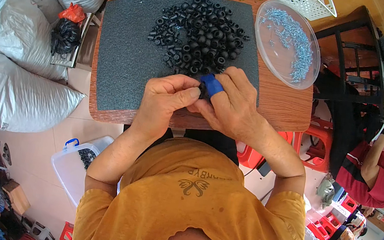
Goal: The person dumps black plastic parts from a plastic container onto a work mat and connects the small pieces together by hand.
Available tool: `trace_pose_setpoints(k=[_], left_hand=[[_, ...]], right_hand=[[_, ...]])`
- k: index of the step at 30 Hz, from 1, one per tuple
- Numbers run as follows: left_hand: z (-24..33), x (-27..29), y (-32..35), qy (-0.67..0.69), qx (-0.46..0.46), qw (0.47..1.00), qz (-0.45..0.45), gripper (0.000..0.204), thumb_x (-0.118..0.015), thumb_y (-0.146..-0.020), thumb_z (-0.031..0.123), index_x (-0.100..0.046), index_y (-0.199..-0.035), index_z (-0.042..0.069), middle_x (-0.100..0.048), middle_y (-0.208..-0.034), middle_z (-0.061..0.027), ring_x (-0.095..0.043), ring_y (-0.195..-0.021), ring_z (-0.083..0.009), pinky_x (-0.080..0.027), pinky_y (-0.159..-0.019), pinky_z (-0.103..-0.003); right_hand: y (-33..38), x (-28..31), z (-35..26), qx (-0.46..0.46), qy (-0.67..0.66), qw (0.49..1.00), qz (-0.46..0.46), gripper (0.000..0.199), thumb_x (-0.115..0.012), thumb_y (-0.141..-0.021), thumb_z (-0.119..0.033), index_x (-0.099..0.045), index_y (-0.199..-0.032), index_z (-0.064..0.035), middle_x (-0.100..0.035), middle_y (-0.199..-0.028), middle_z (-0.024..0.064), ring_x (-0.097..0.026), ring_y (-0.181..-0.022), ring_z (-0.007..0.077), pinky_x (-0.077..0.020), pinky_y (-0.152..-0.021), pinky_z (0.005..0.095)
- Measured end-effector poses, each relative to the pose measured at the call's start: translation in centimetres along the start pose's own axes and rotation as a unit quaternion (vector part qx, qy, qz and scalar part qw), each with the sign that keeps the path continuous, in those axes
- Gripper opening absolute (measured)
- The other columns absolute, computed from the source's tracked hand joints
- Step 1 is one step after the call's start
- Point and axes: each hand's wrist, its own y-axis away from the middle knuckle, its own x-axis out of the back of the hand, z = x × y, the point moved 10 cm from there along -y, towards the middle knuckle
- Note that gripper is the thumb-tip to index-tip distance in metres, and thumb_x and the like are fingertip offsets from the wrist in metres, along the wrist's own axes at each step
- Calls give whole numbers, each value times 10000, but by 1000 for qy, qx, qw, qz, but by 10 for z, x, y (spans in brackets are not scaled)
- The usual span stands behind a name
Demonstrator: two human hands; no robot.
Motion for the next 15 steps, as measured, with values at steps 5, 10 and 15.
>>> trace_pose_setpoints(k=[5,10,15], left_hand=[[3,0,-1,-32,-15,999,-1,172,-604,-863,48,-634,-966,-86,-649,-817,-89,-607,-706,-126,-487,-669,-236],[1,-2,-2,-45,-5,999,-7,169,-600,-868,60,-642,-948,-82,-652,-819,-85,-605,-710,-119,-483,-666,-231],[-7,-2,-3,-31,20,999,-8,156,-605,-865,53,-648,-950,-70,-656,-823,-78,-596,-707,-105,-483,-663,-226]], right_hand=[[1,-4,3,-19,8,1000,-8,412,-790,-558,-147,-539,-819,49,-526,-798,145,-508,-699,310,-421,-571,387],[1,-3,3,-16,9,1000,-14,385,-785,-568,-149,-523,-785,31,-503,-768,131,-493,-680,302,-409,-555,383],[0,-2,3,7,11,1000,3,291,-722,-539,-157,-463,-615,-49,-410,-636,79,-433,-615,251,-354,-522,359]])
